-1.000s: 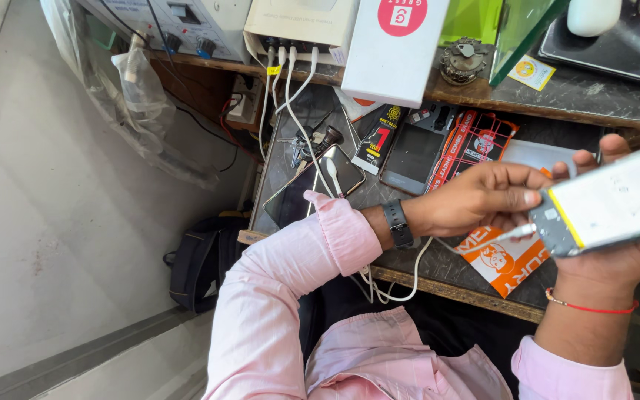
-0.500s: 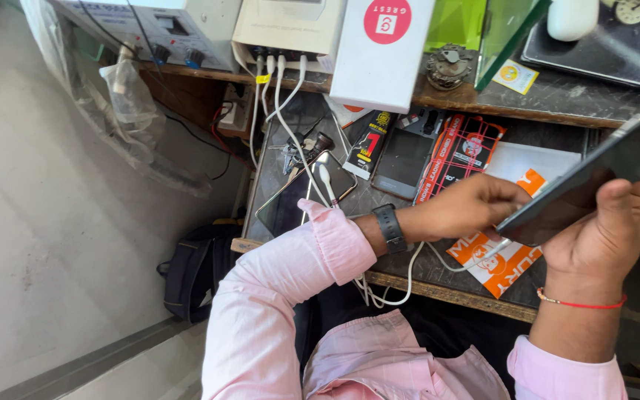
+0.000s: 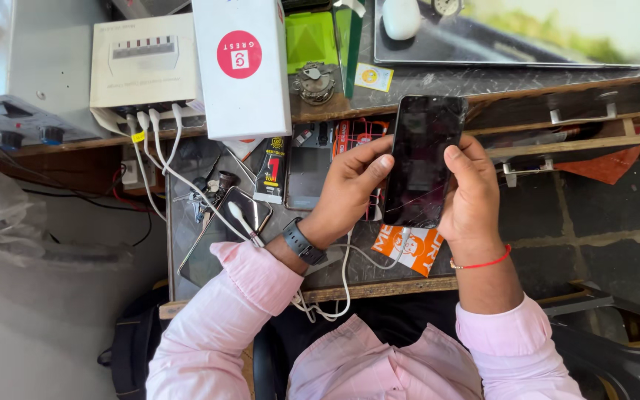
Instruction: The person uses a heat gun to warm the back of a disassembled smartphone, then inspects the internal components. They connect a charging cable to the device and use tweezers to manipulate a small internal connector. The person also briefly handles a separate smartphone screen with a cracked display.
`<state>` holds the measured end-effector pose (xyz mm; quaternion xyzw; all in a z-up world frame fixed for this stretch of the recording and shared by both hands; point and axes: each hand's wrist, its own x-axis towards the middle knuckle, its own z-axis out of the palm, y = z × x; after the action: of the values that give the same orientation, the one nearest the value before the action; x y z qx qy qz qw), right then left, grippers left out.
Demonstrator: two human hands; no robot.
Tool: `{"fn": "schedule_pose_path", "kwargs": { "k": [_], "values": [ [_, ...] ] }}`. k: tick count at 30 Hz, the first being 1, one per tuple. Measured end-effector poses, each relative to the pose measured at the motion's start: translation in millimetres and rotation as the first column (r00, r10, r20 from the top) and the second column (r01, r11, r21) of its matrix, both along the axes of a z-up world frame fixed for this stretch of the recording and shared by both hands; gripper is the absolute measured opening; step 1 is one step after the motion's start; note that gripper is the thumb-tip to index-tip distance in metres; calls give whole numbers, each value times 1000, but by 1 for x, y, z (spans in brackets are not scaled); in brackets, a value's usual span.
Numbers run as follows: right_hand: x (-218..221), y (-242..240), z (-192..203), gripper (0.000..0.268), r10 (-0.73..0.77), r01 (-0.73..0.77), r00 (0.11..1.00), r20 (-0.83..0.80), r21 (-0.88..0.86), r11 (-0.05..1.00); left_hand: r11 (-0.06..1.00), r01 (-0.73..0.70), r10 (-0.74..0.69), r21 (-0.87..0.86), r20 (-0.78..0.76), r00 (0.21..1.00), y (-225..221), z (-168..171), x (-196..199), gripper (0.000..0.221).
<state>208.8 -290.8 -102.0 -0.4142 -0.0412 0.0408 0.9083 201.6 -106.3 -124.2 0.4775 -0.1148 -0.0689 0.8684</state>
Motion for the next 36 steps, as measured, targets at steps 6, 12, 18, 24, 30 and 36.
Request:
{"fn": "schedule_pose_path", "kwargs": {
  "k": [6,12,18,24,30,36],
  "values": [
    [0,2,-2,17,-9,11,999,46,-52,999,999,-18,17,29,20,1000,2,-2,1,40],
    [-3,-1,-1,24,-1,6,997,80,-56,998,995,-54,49,87,60,997,3,-3,0,41],
    [-3,-3,0,32,12,-10,998,58,-35,999,990,-83,73,112,87,994,3,-4,-1,42],
    [-4,-1,2,38,56,-49,995,84,-79,996,988,-142,134,68,110,985,0,-11,-1,40],
    [-5,4,8,60,221,-220,975,7,-90,971,978,-184,173,99,107,979,7,-2,1,38],
    [-4,0,9,59,275,-278,960,-49,-91,956,983,-177,168,50,146,975,11,9,2,38]
  ]
}}
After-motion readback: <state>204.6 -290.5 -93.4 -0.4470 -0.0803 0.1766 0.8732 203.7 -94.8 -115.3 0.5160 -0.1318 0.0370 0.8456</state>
